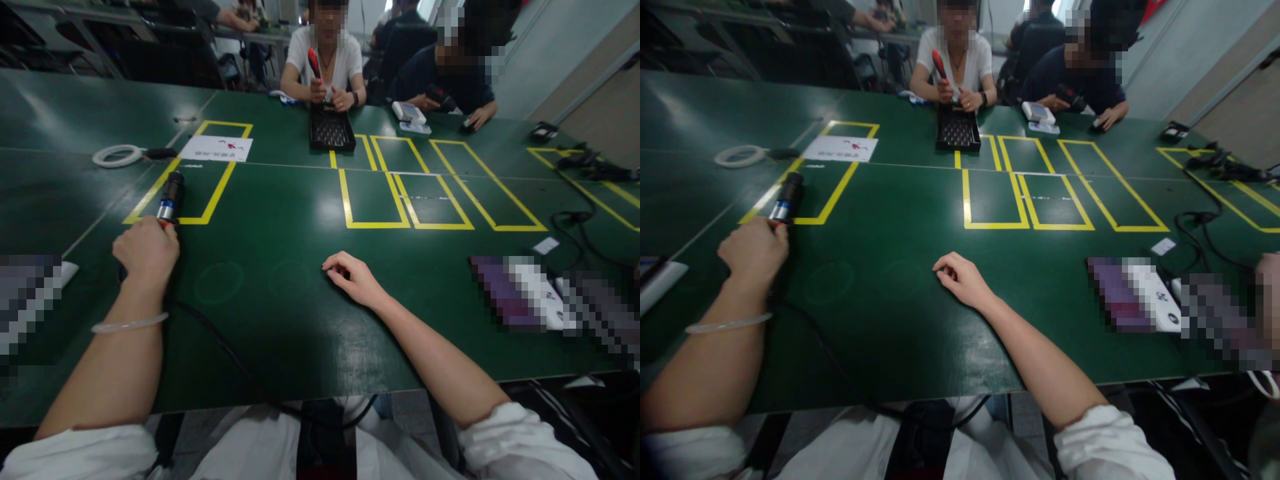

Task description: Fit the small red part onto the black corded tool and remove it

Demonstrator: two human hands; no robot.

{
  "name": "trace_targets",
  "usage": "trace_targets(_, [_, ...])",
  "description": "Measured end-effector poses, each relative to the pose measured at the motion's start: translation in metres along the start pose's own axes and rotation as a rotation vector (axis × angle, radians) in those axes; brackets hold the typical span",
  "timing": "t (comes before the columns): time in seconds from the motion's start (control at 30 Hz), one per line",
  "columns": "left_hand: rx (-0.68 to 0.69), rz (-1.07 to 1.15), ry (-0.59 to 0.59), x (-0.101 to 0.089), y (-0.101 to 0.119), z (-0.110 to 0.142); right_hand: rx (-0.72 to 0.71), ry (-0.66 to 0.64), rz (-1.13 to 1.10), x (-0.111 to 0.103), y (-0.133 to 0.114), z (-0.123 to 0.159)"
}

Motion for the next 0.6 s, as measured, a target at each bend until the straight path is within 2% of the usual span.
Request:
trace_targets(0.07, [-0.005, 0.009, 0.06, -0.006, 0.001, 0.001, -0.004, 0.0, 0.0, 0.0, 0.0, 0.0])
trace_targets(0.17, [0.039, 0.108, 0.218, -0.023, 0.009, 0.005, -0.01, -0.002, -0.002, 0.001, -0.001, -0.001])
trace_targets(0.23, [0.13, 0.276, 0.229, -0.027, 0.025, 0.011, -0.012, -0.001, -0.006, 0.001, 0.0, -0.002])
trace_targets(0.3, [0.281, 0.544, 0.109, -0.024, 0.055, 0.023, -0.01, 0.001, -0.006, 0.001, 0.0, -0.002])
trace_targets(0.4, [0.522, 0.937, -0.224, -0.021, 0.119, 0.063, 0.007, 0.008, -0.006, 0.0, 0.003, -0.002])
trace_targets(0.5, [0.738, 1.038, -0.584, -0.022, 0.179, 0.122, 0.047, 0.014, -0.073, 0.0, 0.007, -0.001])
trace_targets(0.6, [0.876, 1.099, -0.824, -0.027, 0.215, 0.17, 0.077, -0.027, -0.222, 0.005, 0.009, 0.0])
Point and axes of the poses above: each hand's wrist, its own z-axis away from the middle knuckle, its own x-axis out of the palm, y = z × x, the point moved 10 cm from there along -z, towards the middle knuckle, and after that the axes turned 12 degrees about -z, right-handed, at the moved point
